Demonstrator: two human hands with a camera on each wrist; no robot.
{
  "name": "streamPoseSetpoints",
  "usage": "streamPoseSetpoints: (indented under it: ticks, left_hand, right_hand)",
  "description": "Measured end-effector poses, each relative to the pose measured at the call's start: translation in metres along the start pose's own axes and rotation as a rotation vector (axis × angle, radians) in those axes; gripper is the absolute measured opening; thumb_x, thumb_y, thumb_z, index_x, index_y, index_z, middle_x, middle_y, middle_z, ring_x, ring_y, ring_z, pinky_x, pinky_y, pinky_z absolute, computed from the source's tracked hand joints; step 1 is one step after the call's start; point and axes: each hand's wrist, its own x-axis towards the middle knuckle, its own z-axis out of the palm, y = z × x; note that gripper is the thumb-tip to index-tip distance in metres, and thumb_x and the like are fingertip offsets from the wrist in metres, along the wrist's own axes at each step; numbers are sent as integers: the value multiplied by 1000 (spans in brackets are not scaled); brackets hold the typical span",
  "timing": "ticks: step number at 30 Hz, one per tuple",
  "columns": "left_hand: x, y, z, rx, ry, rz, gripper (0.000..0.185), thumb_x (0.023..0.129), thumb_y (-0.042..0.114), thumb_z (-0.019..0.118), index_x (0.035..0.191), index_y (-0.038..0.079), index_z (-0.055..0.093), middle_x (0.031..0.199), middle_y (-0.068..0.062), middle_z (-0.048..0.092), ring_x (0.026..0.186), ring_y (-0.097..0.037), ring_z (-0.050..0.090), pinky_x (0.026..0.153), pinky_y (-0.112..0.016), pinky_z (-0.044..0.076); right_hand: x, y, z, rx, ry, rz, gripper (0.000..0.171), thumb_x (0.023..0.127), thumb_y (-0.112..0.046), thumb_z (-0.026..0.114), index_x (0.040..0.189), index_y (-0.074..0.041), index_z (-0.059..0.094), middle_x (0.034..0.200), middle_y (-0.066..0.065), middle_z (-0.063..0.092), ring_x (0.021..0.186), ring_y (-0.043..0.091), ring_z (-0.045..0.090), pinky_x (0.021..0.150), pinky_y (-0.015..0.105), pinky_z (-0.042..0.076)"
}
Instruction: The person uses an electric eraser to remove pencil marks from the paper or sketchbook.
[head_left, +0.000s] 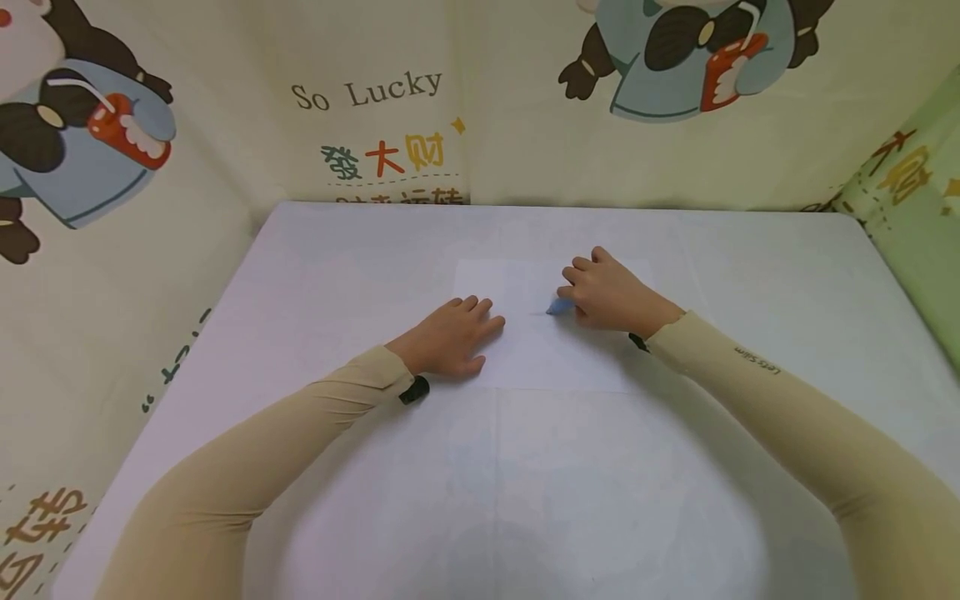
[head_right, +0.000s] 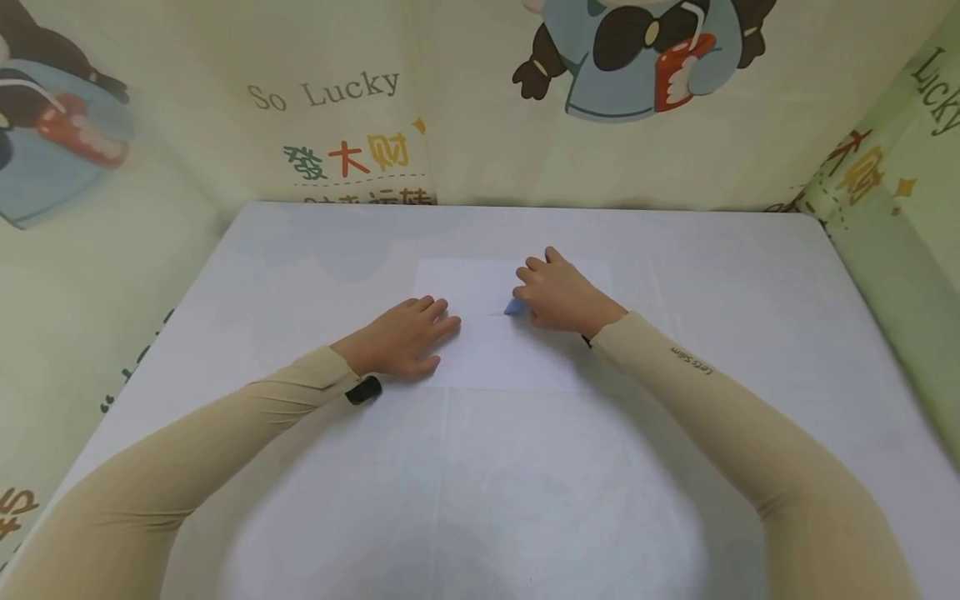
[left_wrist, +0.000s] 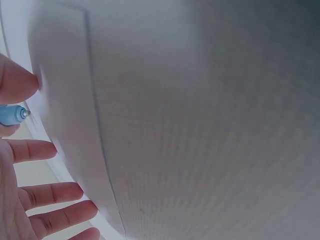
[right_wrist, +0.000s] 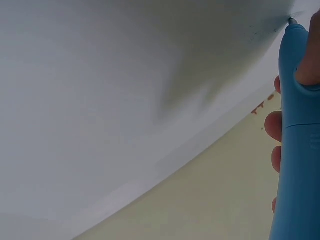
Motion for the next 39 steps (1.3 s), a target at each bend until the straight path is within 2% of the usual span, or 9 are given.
streamPoseSetpoints:
  ticks: [9, 25, 30, 39]
  left_hand:
    - [-1, -1, 0, 5, 0, -3, 50, 85, 34, 52, 128, 11, 45, 120, -14, 50, 102, -28, 51, 90, -42, 45]
    - [2, 2, 1, -2, 0, 5, 50, 85, 36, 52, 128, 12, 45, 123, -13, 50, 104, -27, 51, 90, -41, 45]
    - [2, 1, 1, 2, 0, 5, 50, 85, 36, 51, 128, 12, 45, 124, -13, 50, 105, -27, 51, 91, -41, 45]
    - [0, 0, 0, -7, 15, 1, 48, 84, 33, 52, 126, 11, 46, 121, -13, 50, 101, -27, 51, 89, -41, 45]
  right_hand:
    - [-3, 2, -2, 7, 12, -6, 10, 64, 0, 60, 69, -9, 60, 62, 5, 45, 60, 20, 38, 62, 34, 30]
    - [14, -9, 0, 13, -34, -8, 7, 68, -4, 63, 72, -10, 62, 66, 6, 51, 64, 22, 43, 64, 35, 33]
    - [10, -7, 0, 3, -53, 4, 6, 68, -5, 63, 71, -10, 61, 65, 6, 50, 63, 22, 43, 64, 35, 33]
    - [-4, 2, -2, -7, -9, 4, 9, 64, -1, 61, 67, -9, 57, 62, 5, 44, 59, 20, 36, 62, 34, 29]
